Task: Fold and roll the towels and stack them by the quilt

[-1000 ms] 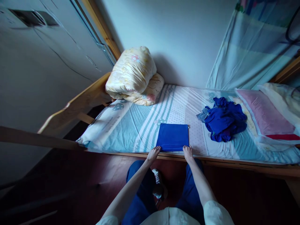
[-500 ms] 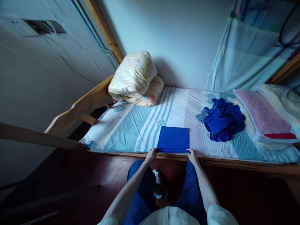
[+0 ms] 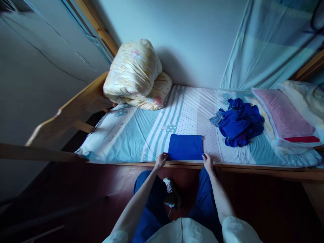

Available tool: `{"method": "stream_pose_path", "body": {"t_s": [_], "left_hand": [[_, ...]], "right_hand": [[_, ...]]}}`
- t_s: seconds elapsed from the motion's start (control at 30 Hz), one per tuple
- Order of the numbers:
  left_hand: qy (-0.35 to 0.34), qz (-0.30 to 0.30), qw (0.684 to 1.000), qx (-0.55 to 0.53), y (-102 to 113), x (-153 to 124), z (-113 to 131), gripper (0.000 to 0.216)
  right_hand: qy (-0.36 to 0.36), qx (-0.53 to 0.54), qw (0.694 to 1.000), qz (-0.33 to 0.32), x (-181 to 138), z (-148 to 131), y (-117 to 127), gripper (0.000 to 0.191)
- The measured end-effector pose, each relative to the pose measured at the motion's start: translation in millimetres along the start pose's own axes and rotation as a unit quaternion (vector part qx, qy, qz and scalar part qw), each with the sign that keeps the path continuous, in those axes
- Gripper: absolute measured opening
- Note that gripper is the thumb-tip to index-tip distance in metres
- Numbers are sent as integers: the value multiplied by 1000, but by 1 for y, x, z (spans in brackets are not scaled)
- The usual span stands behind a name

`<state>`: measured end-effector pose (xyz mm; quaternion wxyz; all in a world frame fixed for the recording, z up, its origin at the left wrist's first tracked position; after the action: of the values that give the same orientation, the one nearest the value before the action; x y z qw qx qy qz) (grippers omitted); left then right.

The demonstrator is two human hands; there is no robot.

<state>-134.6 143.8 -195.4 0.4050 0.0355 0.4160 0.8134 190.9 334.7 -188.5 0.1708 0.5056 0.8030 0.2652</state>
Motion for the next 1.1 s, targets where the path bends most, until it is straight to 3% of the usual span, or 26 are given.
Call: {"method": "stream_pose_path", "body": {"t_s": [0.27, 0.67, 0.73, 0.87, 0.97, 1.1], "left_hand": [[32, 5, 999, 4, -2, -2, -4, 18], [26, 23, 999, -11, -4, -5, -3, 20], [-2, 44, 999, -10, -1, -8, -1, 25], [-150, 82, 985, 32, 5, -18, 12, 33], [-225, 22, 972, 72, -6, -28, 19, 36], [-237, -48, 963, 119, -22, -34, 19, 50]], "right_hand": [[-15, -25, 1000, 3, 2, 8, -5, 38], [2, -87, 996, 5, -2, 4, -4, 40], [40, -110, 993, 31, -6, -5, 0, 40], [137, -162, 976, 51, -16, -28, 3, 39], [195, -181, 964, 0, -22, -41, -5, 38], [213, -206, 953, -71, -25, -45, -15, 41]]}}
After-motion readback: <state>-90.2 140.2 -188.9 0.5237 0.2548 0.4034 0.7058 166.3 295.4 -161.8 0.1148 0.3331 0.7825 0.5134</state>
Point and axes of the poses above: each hand's wrist, its own x-axis towards the middle knuckle, its own y-axis out of the back of the hand, z = x × y, the point moved 5 cm from there along x, towards the middle knuckle, and after that the axes turned 1 degree about x, right-handed, at the moved point
